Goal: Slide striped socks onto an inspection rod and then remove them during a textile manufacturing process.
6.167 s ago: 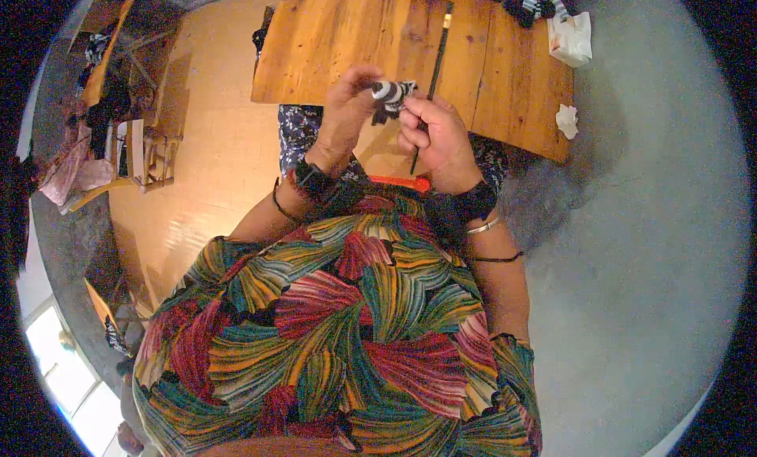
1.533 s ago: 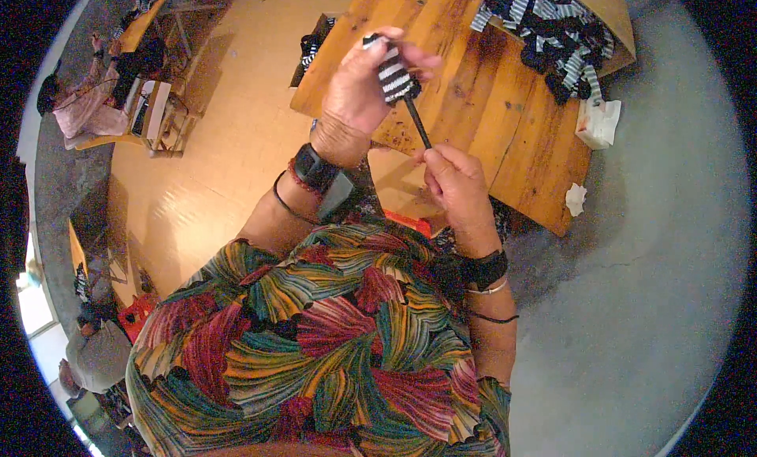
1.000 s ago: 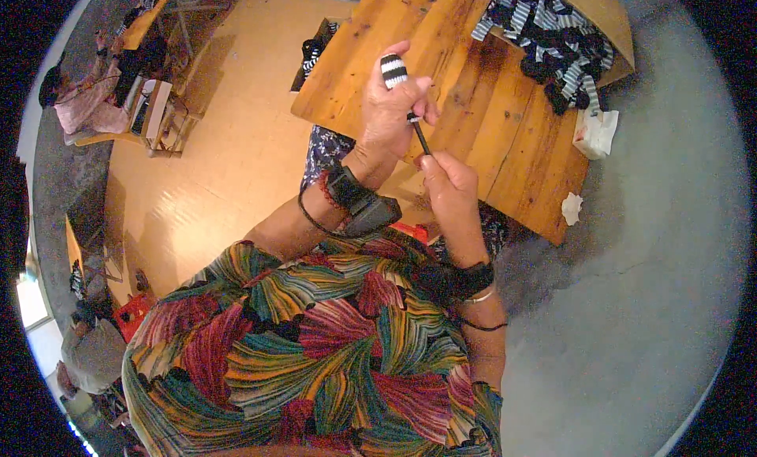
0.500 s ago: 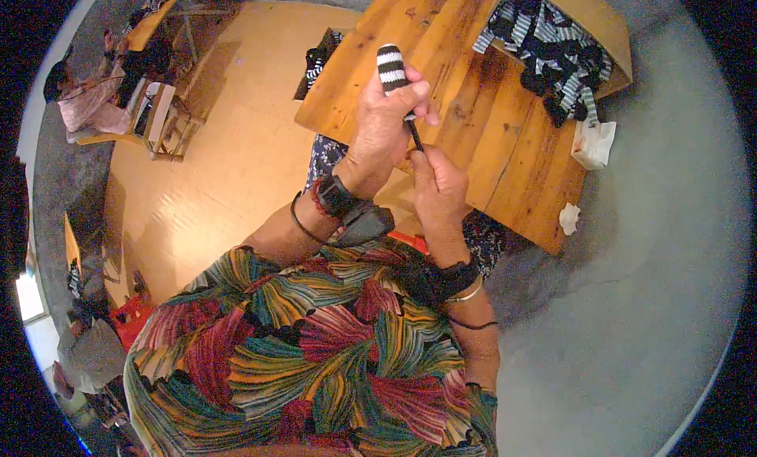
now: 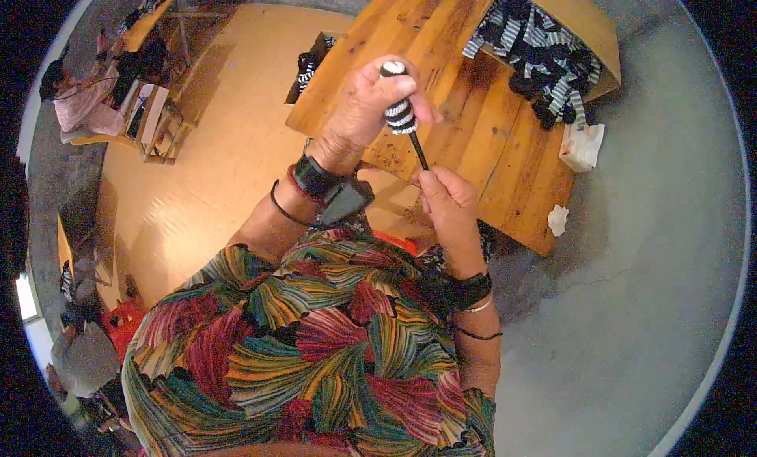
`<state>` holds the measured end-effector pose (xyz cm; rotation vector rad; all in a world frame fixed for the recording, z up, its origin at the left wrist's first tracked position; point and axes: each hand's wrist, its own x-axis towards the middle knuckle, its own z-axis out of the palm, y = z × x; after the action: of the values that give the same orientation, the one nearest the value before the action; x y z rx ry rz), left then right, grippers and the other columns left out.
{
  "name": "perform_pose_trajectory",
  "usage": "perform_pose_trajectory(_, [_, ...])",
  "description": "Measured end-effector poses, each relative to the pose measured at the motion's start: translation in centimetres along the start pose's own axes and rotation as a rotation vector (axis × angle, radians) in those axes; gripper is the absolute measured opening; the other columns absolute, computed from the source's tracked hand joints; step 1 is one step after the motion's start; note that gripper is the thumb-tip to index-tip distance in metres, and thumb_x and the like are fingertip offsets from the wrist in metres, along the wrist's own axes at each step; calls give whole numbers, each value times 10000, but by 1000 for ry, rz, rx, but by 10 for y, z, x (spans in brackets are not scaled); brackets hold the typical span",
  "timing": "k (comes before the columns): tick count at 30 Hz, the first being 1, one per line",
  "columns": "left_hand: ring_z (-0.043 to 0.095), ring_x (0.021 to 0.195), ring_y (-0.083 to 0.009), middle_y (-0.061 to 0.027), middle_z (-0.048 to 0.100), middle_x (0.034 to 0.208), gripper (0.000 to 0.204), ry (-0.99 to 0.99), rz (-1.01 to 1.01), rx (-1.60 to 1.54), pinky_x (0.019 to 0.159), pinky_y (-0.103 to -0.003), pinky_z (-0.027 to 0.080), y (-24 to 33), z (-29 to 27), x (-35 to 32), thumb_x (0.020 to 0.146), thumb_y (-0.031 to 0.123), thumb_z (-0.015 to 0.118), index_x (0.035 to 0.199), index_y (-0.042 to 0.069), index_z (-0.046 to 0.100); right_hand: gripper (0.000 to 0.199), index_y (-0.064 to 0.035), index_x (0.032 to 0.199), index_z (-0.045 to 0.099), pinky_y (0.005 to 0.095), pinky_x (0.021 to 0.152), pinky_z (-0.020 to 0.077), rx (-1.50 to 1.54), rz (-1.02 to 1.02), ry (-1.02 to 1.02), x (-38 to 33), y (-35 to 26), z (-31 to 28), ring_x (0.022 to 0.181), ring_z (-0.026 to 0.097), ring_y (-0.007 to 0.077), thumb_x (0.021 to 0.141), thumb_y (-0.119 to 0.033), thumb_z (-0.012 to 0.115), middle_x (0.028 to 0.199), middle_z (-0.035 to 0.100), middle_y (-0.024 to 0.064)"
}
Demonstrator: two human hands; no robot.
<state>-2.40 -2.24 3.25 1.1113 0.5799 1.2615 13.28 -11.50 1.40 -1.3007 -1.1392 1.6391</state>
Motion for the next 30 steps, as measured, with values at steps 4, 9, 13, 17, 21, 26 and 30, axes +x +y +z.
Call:
perform_pose_trajectory(4, [589, 563, -234, -79, 528, 553, 145, 217, 72, -263, 580, -348, 492, -20, 24, -4, 801, 156, 551, 818, 48, 456, 206, -5, 786, 565, 188, 463, 269, -146, -200, 126, 0, 12, 10, 529, 343, 30, 871, -176, 490, 588, 395, -56])
perform_pose_trajectory(9, [525, 472, -169, -40, 462, 525, 142, 300, 92, -227, 473, -283, 451, -24, 30, -10, 770, 94, 573, 828, 43, 454, 206, -9, 792, 566, 195, 454, 261, -4, -130, 80, 4, 17, 12, 525, 346, 34, 872, -183, 489, 587, 398, -55])
perform_pose_trajectory(13, [503, 458, -150, -34, 469, 569, 160, 321, 91, -256, 454, -259, 441, -17, 31, -8, 760, 78, 572, 873, 34, 468, 201, -14, 825, 571, 191, 431, 247, 236, -38, -20, 8, 11, 20, 490, 335, 34, 869, -194, 492, 560, 393, -55])
perform_pose_trajectory(17, [572, 587, -205, -47, 497, 615, 243, 207, 37, -276, 593, -322, 484, -6, 23, -11, 762, 147, 602, 941, 32, 486, 232, -16, 798, 544, 189, 422, 230, 36, -123, 66, 7, -1, 23, 459, 306, 42, 864, -231, 486, 529, 373, -42])
perform_pose_trajectory(21, [548, 930, -377, -124, 597, 808, 471, -280, 142, -608, 866, -494, 384, -4, -2, -3, 786, 473, 527, 1012, 61, 503, 214, -19, 820, 561, 187, 416, 225, 20, -114, -73, 6, -8, 7, 448, 296, 36, 867, -214, 487, 527, 368, -52])
perform_pose_trajectory(26, [571, 862, -368, -143, 596, 741, 447, -343, 96, -683, 799, -479, 429, 2, 4, 2, 795, 485, 505, 931, 60, 514, 226, -20, 807, 553, 194, 410, 209, 383, 102, -294, -3, -4, -1, 438, 274, 39, 873, -214, 458, 515, 364, -48])
perform_pose_trajectory(30, [594, 627, -312, -105, 547, 600, 358, -231, 70, -566, 636, -397, 484, 3, 15, -5, 813, 414, 520, 849, 60, 481, 230, -20, 793, 549, 194, 416, 219, 268, 101, -178, -8, -7, 3, 436, 282, 43, 868, -224, 473, 514, 364, -44])
